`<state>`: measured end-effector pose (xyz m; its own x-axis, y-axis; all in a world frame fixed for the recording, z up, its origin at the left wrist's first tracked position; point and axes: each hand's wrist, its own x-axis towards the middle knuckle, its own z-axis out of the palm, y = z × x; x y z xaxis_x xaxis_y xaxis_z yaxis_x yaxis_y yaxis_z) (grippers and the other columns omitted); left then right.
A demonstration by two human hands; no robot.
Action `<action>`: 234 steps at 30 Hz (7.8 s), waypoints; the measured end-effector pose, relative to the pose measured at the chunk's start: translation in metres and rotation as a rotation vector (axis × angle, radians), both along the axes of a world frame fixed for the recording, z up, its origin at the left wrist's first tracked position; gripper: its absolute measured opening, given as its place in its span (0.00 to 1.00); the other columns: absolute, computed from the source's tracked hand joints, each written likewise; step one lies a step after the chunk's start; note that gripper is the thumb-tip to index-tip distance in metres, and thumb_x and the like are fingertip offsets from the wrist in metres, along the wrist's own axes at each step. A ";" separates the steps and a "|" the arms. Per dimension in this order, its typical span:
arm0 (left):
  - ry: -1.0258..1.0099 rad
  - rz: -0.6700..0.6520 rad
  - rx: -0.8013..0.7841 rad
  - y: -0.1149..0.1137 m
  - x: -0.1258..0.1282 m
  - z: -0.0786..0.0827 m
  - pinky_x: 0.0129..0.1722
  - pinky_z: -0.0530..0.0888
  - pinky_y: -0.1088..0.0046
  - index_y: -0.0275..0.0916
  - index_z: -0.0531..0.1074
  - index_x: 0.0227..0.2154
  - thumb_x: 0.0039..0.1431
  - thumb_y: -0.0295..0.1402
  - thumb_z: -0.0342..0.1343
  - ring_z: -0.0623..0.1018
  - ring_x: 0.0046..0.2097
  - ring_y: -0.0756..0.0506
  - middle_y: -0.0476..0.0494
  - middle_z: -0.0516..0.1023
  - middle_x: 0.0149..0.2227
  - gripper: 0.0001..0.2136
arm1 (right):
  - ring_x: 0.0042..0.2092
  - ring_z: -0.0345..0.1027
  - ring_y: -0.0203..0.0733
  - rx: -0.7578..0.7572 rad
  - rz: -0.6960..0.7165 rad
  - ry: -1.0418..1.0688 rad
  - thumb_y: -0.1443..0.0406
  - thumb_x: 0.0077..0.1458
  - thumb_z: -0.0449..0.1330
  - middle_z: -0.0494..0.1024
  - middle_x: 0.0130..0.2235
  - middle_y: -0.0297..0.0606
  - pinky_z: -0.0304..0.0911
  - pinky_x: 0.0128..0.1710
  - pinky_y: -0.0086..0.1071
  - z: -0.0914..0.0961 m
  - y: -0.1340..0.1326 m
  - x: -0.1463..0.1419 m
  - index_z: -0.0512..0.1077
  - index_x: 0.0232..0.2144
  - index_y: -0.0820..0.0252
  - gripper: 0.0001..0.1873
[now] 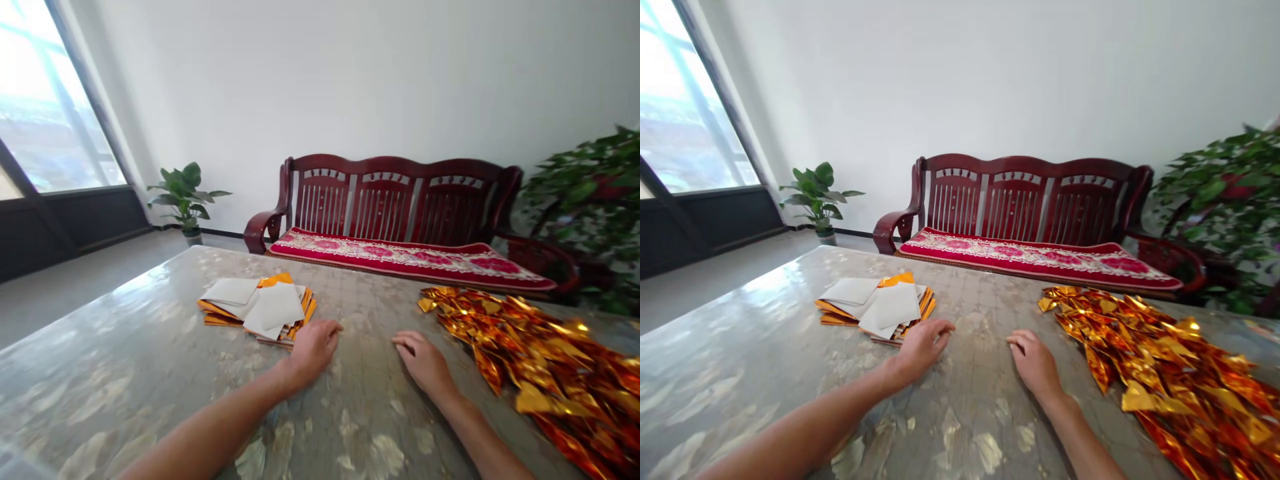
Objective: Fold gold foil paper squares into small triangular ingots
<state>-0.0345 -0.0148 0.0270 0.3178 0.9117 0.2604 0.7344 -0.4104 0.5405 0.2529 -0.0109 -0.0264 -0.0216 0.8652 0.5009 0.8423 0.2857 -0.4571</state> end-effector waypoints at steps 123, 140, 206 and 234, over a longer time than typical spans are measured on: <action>-0.235 -0.155 0.062 0.003 -0.015 -0.038 0.54 0.72 0.67 0.42 0.73 0.47 0.62 0.30 0.54 0.76 0.52 0.45 0.43 0.77 0.50 0.11 | 0.30 0.74 0.40 -0.214 0.163 0.206 0.68 0.49 0.56 0.81 0.27 0.35 0.64 0.33 0.28 0.033 -0.034 -0.071 0.79 0.23 0.56 0.11; -0.276 -0.179 0.061 -0.001 -0.016 -0.035 0.46 0.72 0.72 0.41 0.75 0.38 0.65 0.31 0.52 0.77 0.43 0.47 0.46 0.79 0.39 0.07 | 0.39 0.75 0.39 -0.090 0.283 -0.053 0.68 0.60 0.59 0.82 0.36 0.34 0.63 0.39 0.28 0.022 -0.038 -0.068 0.80 0.35 0.52 0.09; 0.443 0.241 -0.282 0.044 0.025 0.010 0.52 0.70 0.61 0.34 0.57 0.61 0.49 0.29 0.63 0.76 0.54 0.33 0.24 0.68 0.56 0.35 | 0.41 0.67 0.41 -0.042 0.236 -0.348 0.67 0.63 0.56 0.77 0.37 0.37 0.58 0.41 0.32 0.025 -0.040 -0.059 0.74 0.33 0.57 0.08; 0.424 0.578 -0.156 0.070 -0.111 0.062 0.47 0.72 0.61 0.41 0.56 0.64 0.57 0.35 0.55 0.77 0.52 0.34 0.33 0.76 0.52 0.32 | 0.41 0.69 0.43 -0.029 0.135 -0.309 0.67 0.61 0.58 0.79 0.36 0.35 0.58 0.41 0.34 0.019 -0.036 -0.046 0.76 0.32 0.55 0.07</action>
<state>-0.1454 0.0554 0.0891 -0.1805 0.9807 0.0756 0.9694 0.1643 0.1824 0.2074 -0.0468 -0.0072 -0.2841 0.8579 0.4281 0.8977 0.3948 -0.1956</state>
